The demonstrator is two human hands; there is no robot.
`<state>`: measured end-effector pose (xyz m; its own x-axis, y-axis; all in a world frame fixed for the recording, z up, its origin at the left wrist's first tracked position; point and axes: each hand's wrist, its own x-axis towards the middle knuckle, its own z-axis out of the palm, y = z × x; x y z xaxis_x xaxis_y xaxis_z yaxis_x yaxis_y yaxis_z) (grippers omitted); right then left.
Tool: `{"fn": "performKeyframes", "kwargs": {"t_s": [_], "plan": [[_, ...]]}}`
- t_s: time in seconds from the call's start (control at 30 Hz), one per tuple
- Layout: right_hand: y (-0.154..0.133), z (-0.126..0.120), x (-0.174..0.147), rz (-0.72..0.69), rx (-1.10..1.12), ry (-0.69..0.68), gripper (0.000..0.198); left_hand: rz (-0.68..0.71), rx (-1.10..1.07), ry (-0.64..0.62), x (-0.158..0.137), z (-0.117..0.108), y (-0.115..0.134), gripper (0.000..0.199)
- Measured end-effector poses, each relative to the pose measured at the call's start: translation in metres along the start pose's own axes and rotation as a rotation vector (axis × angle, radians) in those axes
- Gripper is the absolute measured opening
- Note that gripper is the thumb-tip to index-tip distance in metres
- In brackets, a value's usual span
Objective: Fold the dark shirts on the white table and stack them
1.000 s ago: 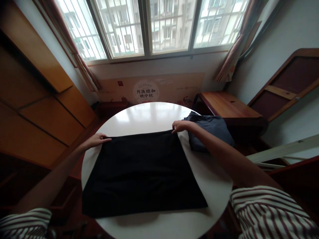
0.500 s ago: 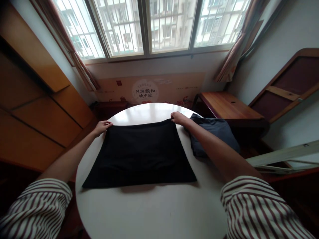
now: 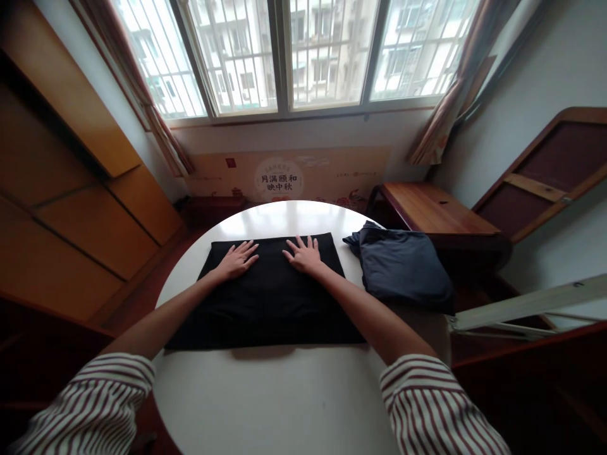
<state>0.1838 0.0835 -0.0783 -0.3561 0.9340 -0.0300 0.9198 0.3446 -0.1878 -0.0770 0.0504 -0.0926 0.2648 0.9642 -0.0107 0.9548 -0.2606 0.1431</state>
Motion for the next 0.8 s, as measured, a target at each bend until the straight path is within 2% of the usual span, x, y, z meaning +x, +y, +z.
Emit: {"fn": "performKeyframes", "kwargs": {"t_s": [0.1, 0.2, 0.33, 0.43, 0.53, 0.6, 0.67, 0.73, 0.8], "plan": [[0.027, 0.007, -0.006, 0.159, 0.006, 0.041, 0.066, -0.111, 0.018, 0.02, -0.016, 0.001, -0.024, 0.06], [0.049, 0.004, -0.009, 0.232, 0.031, 0.076, 0.064, -0.232, 0.0, 0.041, -0.029, 0.001, -0.044, 0.06], [0.042, -0.006, -0.02, 0.231, 0.019, 0.154, 0.063, -0.445, 0.018, 0.168, -0.05, 0.003, -0.049, 0.064], [0.011, -0.015, -0.04, 0.089, 0.036, 0.164, 0.061, -0.529, 0.008, 0.289, -0.071, -0.001, -0.054, 0.069], [-0.033, -0.02, -0.074, -0.188, 0.19, 0.093, 0.059, -0.596, -0.151, 0.273, -0.094, -0.015, -0.066, 0.083], [-0.061, -0.019, -0.099, -0.381, 0.263, 0.045, 0.059, -0.634, -0.327, 0.174, -0.108, -0.027, -0.072, 0.086], [-0.084, -0.012, -0.12, -0.523, 0.286, 0.004, 0.062, -0.635, -0.513, 0.043, -0.121, -0.038, -0.072, 0.082], [-0.098, 0.001, -0.135, -0.594, 0.255, -0.032, 0.064, -0.621, -0.656, -0.078, -0.133, -0.047, -0.065, 0.078], [-0.104, 0.016, -0.141, -0.604, 0.19, -0.049, 0.064, -0.6, -0.751, -0.176, -0.144, -0.051, -0.054, 0.079]]}}
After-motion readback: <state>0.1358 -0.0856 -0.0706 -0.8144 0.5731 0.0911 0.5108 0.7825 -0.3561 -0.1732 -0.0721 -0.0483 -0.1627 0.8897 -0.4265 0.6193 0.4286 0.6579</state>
